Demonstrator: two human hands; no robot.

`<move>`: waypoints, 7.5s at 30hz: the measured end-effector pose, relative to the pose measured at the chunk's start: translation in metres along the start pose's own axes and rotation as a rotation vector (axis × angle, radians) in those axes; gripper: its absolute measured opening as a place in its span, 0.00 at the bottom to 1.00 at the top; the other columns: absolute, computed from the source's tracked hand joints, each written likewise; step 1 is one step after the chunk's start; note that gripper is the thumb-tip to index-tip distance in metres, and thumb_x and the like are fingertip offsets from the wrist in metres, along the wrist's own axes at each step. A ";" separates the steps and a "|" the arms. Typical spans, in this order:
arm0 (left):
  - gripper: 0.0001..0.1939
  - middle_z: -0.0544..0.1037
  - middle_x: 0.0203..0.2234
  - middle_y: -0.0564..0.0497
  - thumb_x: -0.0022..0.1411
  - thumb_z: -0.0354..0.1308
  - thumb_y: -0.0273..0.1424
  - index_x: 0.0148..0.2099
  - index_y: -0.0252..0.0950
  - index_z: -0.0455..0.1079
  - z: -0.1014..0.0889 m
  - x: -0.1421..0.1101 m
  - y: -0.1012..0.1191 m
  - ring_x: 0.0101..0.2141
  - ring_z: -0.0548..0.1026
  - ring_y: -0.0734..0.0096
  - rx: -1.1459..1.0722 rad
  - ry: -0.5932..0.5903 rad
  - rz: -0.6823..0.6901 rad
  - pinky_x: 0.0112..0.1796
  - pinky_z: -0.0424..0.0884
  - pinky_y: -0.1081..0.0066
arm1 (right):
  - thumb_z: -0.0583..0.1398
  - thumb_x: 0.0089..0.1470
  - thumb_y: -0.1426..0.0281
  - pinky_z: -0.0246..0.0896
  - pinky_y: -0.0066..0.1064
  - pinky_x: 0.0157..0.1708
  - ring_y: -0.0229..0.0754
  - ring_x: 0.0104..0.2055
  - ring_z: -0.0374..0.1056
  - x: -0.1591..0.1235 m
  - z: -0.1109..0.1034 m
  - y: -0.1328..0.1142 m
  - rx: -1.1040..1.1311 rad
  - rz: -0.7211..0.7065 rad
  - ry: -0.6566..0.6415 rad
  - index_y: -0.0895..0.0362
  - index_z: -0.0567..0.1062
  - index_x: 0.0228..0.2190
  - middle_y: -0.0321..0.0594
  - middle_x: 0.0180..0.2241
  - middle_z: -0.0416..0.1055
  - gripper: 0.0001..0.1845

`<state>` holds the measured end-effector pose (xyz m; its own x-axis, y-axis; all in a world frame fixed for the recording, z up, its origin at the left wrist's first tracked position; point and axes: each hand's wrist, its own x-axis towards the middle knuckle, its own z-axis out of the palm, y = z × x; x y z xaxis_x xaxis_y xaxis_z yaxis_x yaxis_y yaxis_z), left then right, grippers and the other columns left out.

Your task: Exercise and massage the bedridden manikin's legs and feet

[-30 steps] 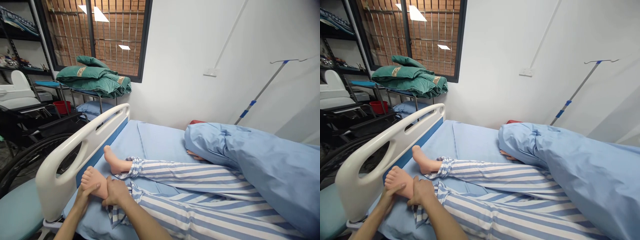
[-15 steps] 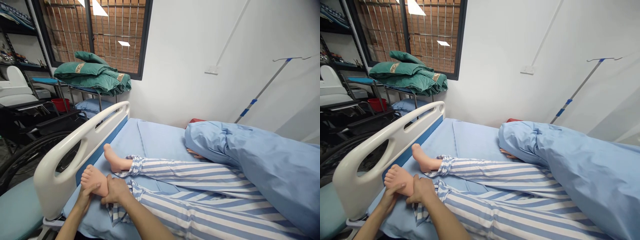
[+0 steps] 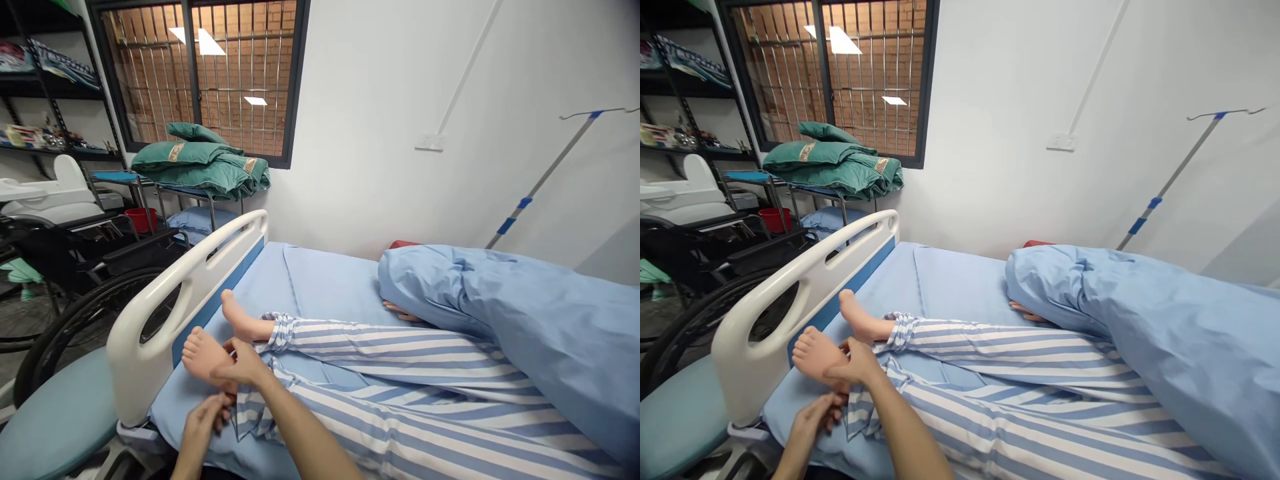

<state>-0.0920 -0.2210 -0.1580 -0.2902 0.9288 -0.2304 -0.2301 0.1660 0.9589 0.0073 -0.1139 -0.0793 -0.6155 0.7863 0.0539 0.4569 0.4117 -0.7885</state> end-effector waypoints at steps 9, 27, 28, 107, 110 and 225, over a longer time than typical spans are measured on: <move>0.16 0.73 0.18 0.53 0.42 0.62 0.44 0.30 0.36 0.74 0.016 -0.010 0.013 0.21 0.67 0.71 0.146 -0.211 0.022 0.25 0.63 0.73 | 0.57 0.48 0.53 0.61 0.28 0.33 0.39 0.33 0.67 0.010 0.005 0.008 0.070 -0.015 0.081 0.57 0.70 0.35 0.38 0.33 0.72 0.20; 0.13 0.73 0.28 0.52 0.54 0.51 0.39 0.38 0.38 0.69 0.015 -0.027 0.074 0.26 0.69 0.72 0.963 0.262 0.584 0.28 0.68 0.74 | 0.54 0.52 0.69 0.52 0.31 0.41 0.43 0.41 0.62 0.000 -0.125 0.051 -0.607 -0.114 0.289 0.56 0.73 0.35 0.42 0.36 0.71 0.09; 0.12 0.74 0.27 0.52 0.56 0.50 0.38 0.37 0.38 0.69 0.031 -0.022 0.083 0.26 0.69 0.73 0.965 0.204 0.639 0.29 0.68 0.75 | 0.54 0.53 0.69 0.52 0.31 0.41 0.43 0.41 0.62 -0.002 -0.128 0.058 -0.598 -0.102 0.308 0.56 0.73 0.35 0.42 0.36 0.71 0.10; 0.22 0.75 0.23 0.49 0.61 0.39 0.38 0.23 0.36 0.66 0.217 0.152 0.075 0.25 0.66 0.73 0.997 0.141 0.403 0.27 0.53 0.74 | 0.47 0.55 0.63 0.44 0.26 0.22 0.34 0.21 0.51 0.028 -0.153 0.102 0.019 0.154 0.609 0.56 0.59 0.15 0.31 0.15 0.56 0.20; 0.21 0.72 0.19 0.51 0.60 0.40 0.38 0.20 0.36 0.64 0.218 0.151 0.072 0.23 0.64 0.73 1.060 0.153 0.409 0.26 0.50 0.74 | 0.46 0.56 0.63 0.42 0.26 0.22 0.33 0.20 0.50 0.008 -0.173 0.109 -0.125 0.116 0.630 0.56 0.59 0.15 0.30 0.15 0.54 0.21; 0.18 0.52 0.12 0.57 0.55 0.44 0.36 0.16 0.37 0.47 0.484 0.072 0.033 0.19 0.54 0.77 0.756 -0.097 0.496 0.24 0.48 0.73 | 0.47 0.56 0.62 0.39 0.28 0.22 0.33 0.20 0.49 -0.158 -0.351 0.224 -0.177 0.252 0.863 0.56 0.57 0.15 0.31 0.14 0.54 0.21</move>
<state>0.3291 0.0121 -0.0630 -0.1056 0.9698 0.2199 0.5810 -0.1193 0.8051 0.4328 0.0158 -0.0495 0.1771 0.9044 0.3881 0.6483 0.1895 -0.7374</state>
